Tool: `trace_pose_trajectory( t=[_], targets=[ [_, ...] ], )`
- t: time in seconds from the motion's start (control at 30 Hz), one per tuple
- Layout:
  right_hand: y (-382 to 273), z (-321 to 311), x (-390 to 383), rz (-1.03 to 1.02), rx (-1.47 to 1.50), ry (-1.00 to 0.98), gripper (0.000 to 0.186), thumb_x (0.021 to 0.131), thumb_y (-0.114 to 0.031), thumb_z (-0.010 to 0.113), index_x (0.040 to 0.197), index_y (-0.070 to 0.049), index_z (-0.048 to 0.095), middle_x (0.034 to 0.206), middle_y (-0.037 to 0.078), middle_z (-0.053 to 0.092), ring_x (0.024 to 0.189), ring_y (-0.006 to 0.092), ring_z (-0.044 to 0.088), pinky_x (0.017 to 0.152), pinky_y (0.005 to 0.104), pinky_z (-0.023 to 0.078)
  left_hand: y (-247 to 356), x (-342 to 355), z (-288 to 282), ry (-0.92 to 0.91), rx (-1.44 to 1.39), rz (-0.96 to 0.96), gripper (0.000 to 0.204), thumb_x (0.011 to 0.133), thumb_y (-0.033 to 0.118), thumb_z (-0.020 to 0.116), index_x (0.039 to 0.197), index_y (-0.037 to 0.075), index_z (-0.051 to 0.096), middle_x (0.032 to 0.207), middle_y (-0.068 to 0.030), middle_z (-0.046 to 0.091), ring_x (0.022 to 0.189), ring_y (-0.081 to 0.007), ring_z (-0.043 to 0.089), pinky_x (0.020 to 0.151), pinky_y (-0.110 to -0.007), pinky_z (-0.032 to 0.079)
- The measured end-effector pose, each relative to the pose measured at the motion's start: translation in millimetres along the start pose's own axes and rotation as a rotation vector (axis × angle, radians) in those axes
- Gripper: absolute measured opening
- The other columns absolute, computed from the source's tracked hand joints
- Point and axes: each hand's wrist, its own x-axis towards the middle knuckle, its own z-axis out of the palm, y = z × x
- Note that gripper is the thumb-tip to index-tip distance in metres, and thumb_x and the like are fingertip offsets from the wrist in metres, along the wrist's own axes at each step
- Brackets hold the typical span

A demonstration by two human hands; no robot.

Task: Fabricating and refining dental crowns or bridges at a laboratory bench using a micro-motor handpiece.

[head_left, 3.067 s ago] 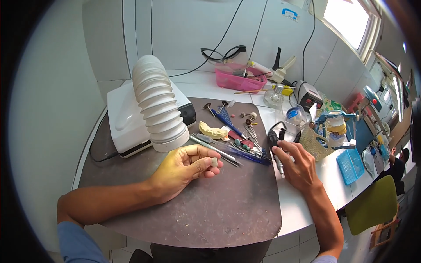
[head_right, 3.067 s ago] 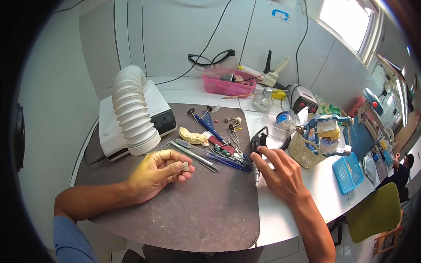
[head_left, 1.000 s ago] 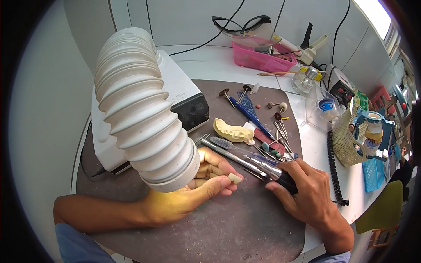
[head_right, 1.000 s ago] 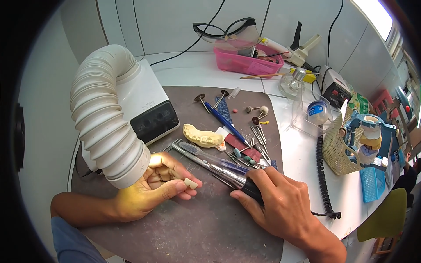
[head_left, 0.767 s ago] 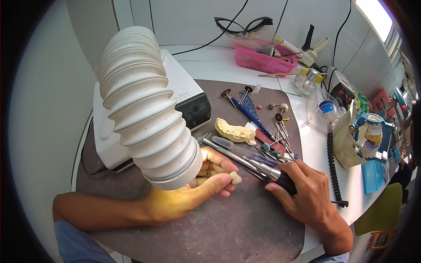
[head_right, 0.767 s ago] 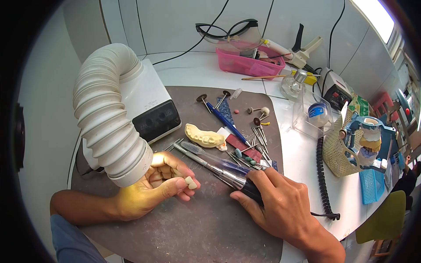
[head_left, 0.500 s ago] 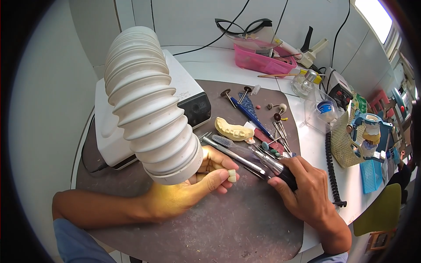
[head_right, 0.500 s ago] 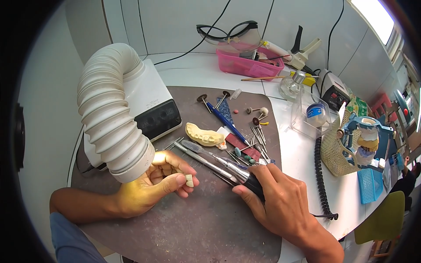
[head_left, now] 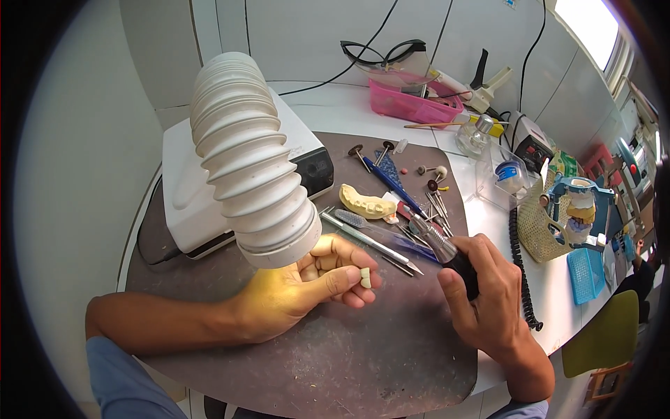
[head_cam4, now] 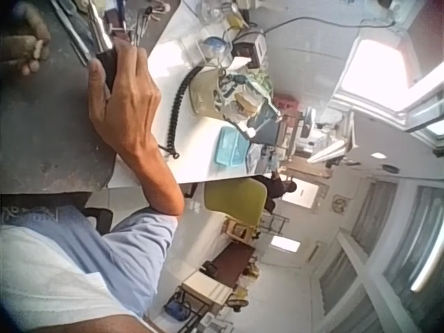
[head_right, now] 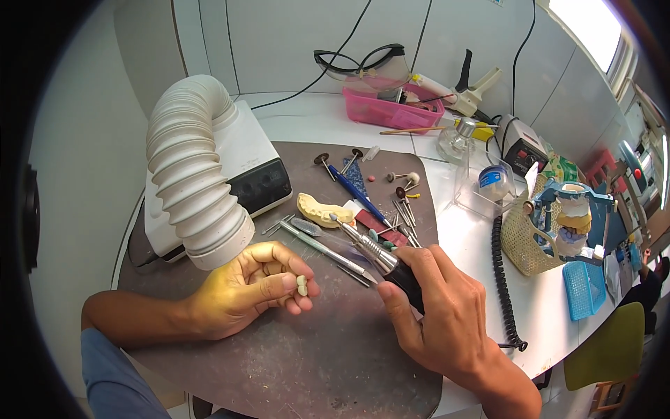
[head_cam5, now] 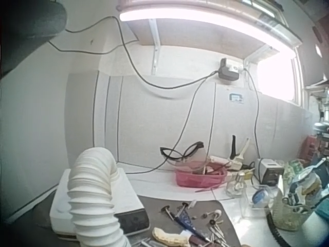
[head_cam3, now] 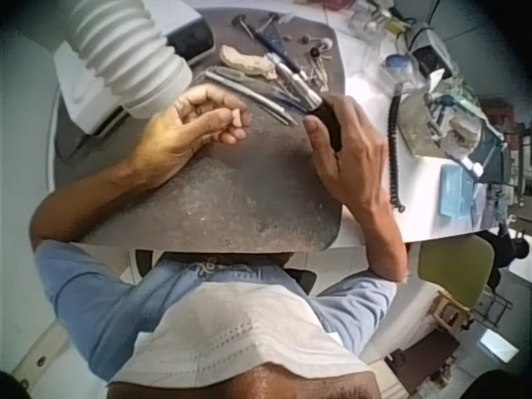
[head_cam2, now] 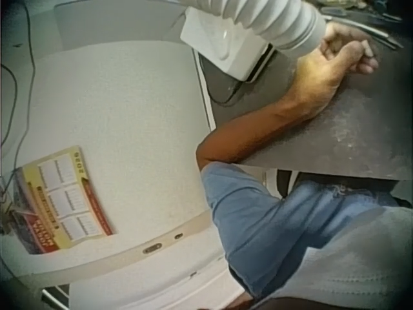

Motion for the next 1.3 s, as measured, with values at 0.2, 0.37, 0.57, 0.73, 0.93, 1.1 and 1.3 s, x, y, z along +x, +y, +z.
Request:
trace_pose_trajectory(
  t=[0.2, 0.37, 0.57, 0.73, 0.93, 1.1, 1.3],
  targets=[
    [0, 4, 0, 0.025, -0.026, -0.024, 0.030, 0.086, -0.018, 0.067, 0.106, 0.002, 0.057, 0.081, 0.015, 0.060, 0.065, 0.0294, 0.061, 0.058, 0.0372, 0.048, 2, -1, 1, 0.018, -0.028, -0.016, 0.021, 0.097, 0.014, 0.056, 0.114, 0.002, 0.054, 0.108, -0.0117, 0.063, 0.093, -0.0132, 0.063, 0.083, -0.027, 0.052],
    [2, 7, 0, 0.020, -0.030, -0.020, 0.030, 0.086, -0.019, 0.067, 0.105, 0.002, 0.058, 0.081, 0.015, 0.060, 0.065, 0.0294, 0.061, 0.058, 0.0374, 0.048, 5, -1, 3, 0.024, 0.004, -0.014, 0.022, 0.097, 0.015, 0.057, 0.114, 0.002, 0.054, 0.107, -0.0107, 0.063, 0.093, -0.0127, 0.063, 0.083, -0.026, 0.052],
    [2, 8, 0, 0.017, -0.037, -0.034, 0.030, 0.086, -0.019, 0.068, 0.105, 0.002, 0.058, 0.080, 0.014, 0.059, 0.065, 0.0296, 0.061, 0.058, 0.0373, 0.048, 4, -1, 3, 0.037, -0.011, -0.020, 0.021, 0.096, 0.013, 0.058, 0.112, 0.001, 0.055, 0.106, -0.0102, 0.063, 0.092, -0.0129, 0.063, 0.082, -0.026, 0.053],
    [4, 10, 0, 0.009, -0.028, -0.033, 0.032, 0.085, -0.020, 0.069, 0.105, 0.002, 0.058, 0.080, 0.014, 0.059, 0.065, 0.0298, 0.061, 0.058, 0.0373, 0.047, 4, -2, 4, 0.065, -0.012, -0.013, 0.019, 0.095, 0.011, 0.059, 0.111, 0.001, 0.055, 0.105, -0.0103, 0.064, 0.092, -0.0135, 0.063, 0.081, -0.026, 0.053],
    [5, 9, -1, 0.019, -0.017, -0.045, 0.032, 0.085, -0.020, 0.069, 0.105, 0.002, 0.058, 0.080, 0.014, 0.059, 0.065, 0.0301, 0.061, 0.059, 0.0372, 0.048, 2, 0, 3, 0.039, 0.011, -0.002, 0.018, 0.095, 0.011, 0.059, 0.110, 0.002, 0.055, 0.107, -0.0110, 0.063, 0.097, -0.0145, 0.063, 0.082, -0.026, 0.052],
    [2, 9, 1, 0.015, -0.034, -0.026, 0.031, 0.084, -0.018, 0.070, 0.105, 0.002, 0.058, 0.081, 0.014, 0.059, 0.066, 0.0298, 0.061, 0.059, 0.0370, 0.048, 2, 0, 4, 0.032, 0.004, 0.020, 0.018, 0.095, 0.012, 0.059, 0.110, 0.003, 0.053, 0.112, -0.0136, 0.062, 0.100, -0.0161, 0.062, 0.085, -0.026, 0.051],
    [0, 5, 1, -0.064, -0.125, 0.139, 0.034, 0.080, -0.017, 0.073, 0.108, -0.001, 0.062, 0.087, 0.011, 0.057, 0.072, 0.0252, 0.059, 0.063, 0.0363, 0.045, 1, -2, 4, 0.002, -0.019, 0.037, 0.019, 0.095, 0.010, 0.060, 0.111, 0.003, 0.053, 0.115, -0.0162, 0.062, 0.100, -0.0158, 0.062, 0.085, -0.026, 0.050]
  ],
)
